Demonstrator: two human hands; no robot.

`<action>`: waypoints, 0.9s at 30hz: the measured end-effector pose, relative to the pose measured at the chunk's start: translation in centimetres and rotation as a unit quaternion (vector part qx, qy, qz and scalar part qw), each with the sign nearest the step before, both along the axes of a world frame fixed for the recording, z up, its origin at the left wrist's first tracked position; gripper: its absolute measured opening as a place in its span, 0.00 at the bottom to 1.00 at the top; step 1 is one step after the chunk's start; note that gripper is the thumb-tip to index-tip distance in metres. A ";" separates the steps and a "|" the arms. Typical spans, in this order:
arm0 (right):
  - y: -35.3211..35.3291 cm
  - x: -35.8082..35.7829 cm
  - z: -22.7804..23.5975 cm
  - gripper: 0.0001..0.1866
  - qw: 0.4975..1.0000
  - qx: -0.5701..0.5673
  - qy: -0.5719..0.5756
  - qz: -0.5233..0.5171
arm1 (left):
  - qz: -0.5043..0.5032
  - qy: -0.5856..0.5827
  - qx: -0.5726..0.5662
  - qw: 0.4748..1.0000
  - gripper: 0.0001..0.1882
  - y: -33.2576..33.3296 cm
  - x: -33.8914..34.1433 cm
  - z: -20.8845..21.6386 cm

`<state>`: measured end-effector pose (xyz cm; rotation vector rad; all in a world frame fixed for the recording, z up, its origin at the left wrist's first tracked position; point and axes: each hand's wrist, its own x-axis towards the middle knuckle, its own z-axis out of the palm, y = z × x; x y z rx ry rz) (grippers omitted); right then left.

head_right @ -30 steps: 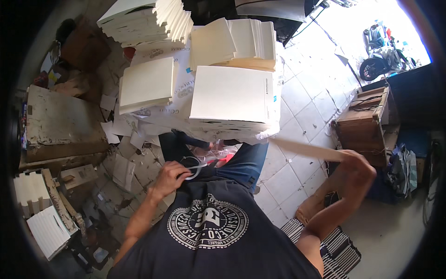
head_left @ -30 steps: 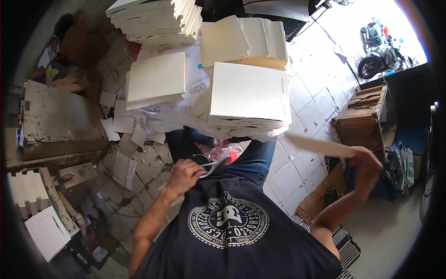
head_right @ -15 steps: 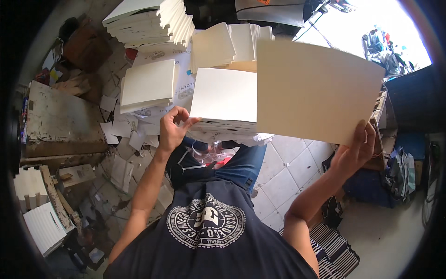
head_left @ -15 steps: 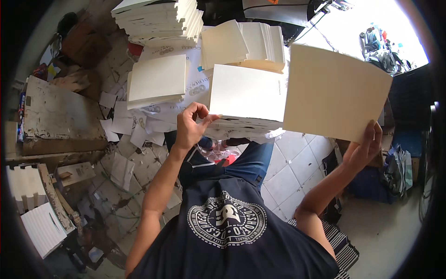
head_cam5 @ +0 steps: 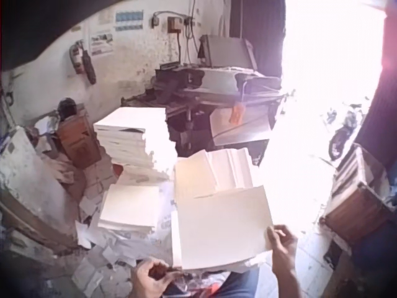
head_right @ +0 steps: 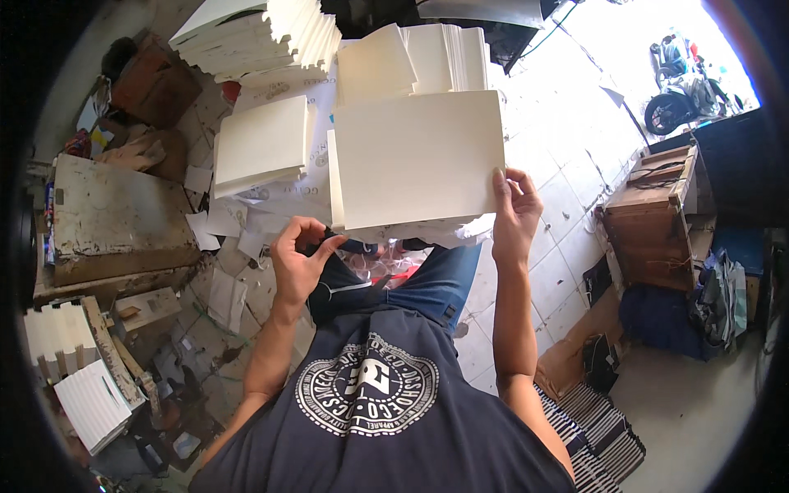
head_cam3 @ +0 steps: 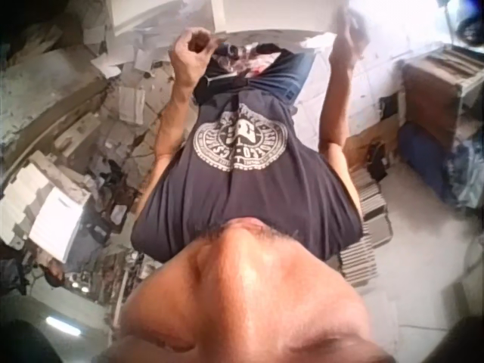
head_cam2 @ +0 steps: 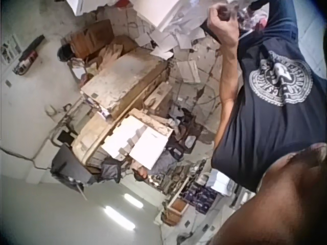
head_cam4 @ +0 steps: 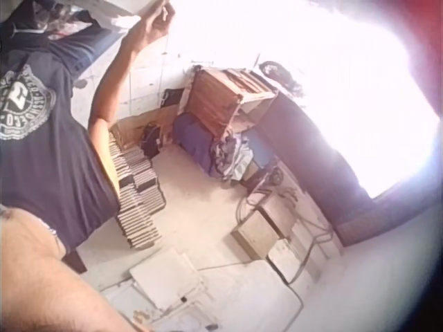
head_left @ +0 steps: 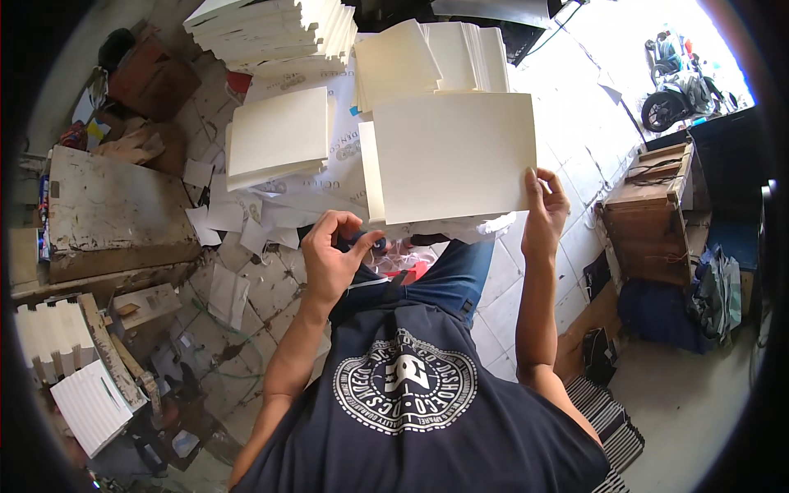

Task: The person repeatedly wraps paper sheets around paper stacks by hand, folding and aligning the sheets along the edges of each stack.

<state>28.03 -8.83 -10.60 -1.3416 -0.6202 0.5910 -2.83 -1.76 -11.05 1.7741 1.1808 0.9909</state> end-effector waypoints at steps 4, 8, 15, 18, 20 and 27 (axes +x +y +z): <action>0.6 -0.5 -0.6 0.08 0.999 -0.030 -0.014 0.006 | 0.029 0.044 0.058 0.997 0.14 -0.2 1.0 2.0; 1.0 -1.1 -0.7 0.09 0.999 -0.039 -0.017 0.005 | 0.015 0.017 0.033 0.999 0.12 0.2 1.2 1.9; 0.9 -1.3 -1.2 0.09 0.998 -0.046 -0.022 0.023 | 0.010 -0.003 0.000 1.000 0.07 0.2 0.9 1.5; 0.9 -1.3 -1.3 0.09 0.998 -0.051 -0.030 0.026 | 0.000 0.012 0.021 1.000 0.07 0.4 0.8 1.6; 1.0 -1.4 -1.2 0.09 0.998 -0.054 -0.032 0.028 | -0.006 0.024 0.038 0.999 0.07 0.4 0.6 1.4; 1.3 -1.7 -0.5 0.10 0.997 -0.067 -0.030 0.038 | -0.049 -0.069 -0.163 0.983 0.04 1.4 0.0 1.0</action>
